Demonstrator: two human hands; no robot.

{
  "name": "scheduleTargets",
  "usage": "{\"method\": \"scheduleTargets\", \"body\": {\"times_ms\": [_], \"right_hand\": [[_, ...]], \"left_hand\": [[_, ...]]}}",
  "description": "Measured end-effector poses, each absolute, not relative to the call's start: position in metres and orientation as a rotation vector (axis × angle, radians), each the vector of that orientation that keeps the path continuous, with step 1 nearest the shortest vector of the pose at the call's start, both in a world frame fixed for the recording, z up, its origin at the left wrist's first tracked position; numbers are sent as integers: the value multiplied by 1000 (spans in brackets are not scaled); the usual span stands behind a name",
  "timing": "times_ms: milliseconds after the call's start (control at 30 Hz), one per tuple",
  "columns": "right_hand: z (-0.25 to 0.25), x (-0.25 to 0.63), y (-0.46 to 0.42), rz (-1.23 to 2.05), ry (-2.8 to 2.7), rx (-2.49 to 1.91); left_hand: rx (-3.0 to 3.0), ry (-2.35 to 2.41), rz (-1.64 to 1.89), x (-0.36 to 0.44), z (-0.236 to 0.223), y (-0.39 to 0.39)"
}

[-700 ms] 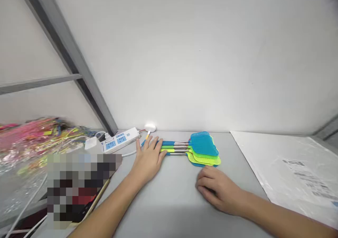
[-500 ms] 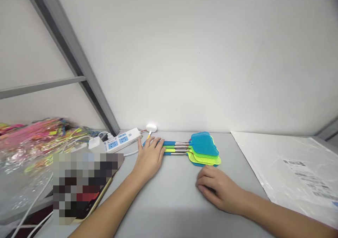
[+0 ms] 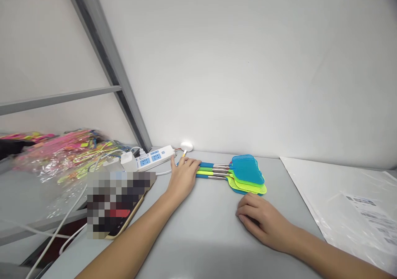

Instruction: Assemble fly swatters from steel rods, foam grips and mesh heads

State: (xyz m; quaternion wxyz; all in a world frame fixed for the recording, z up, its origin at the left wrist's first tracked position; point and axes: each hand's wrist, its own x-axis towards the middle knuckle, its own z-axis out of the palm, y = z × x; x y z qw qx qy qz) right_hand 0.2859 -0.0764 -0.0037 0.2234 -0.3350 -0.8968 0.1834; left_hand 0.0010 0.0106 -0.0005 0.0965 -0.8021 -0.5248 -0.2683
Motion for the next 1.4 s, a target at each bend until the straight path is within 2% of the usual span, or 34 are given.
{"method": "scheduleTargets", "body": {"times_ms": [333,600,733,867,1000,1133,1267,1333,1400], "right_hand": [[-7,288,-76,520,-2489,-907],[-10,295,-78,659,-2380,-1010],[-20,301,-78,730,-2092,-833],[-27,300,-80,746,-1703,-819],[-32,299,-88,857,-1708,-791],[-26,293,-97,1101,-1500,-774],[-11,284,-102,1451,-1052,-903],[-7,281,-104,1606,-962,-923],[-7,280,-105,1819,-966,-898]], "left_hand": [[-2387,-1438,-1115,8,5,6],[-2552,-1130,-1348,21,15,-22],[-2760,-940,-1234,32,15,-40],[-3007,-863,-932,50,10,-58],[-3095,-728,-616,68,-1,-74],[-3074,-560,-622,75,-7,-78],[-3073,-642,-791,64,0,-69],[-3077,-759,-993,55,5,-62],[-2995,-963,-1340,46,9,-57]]}}
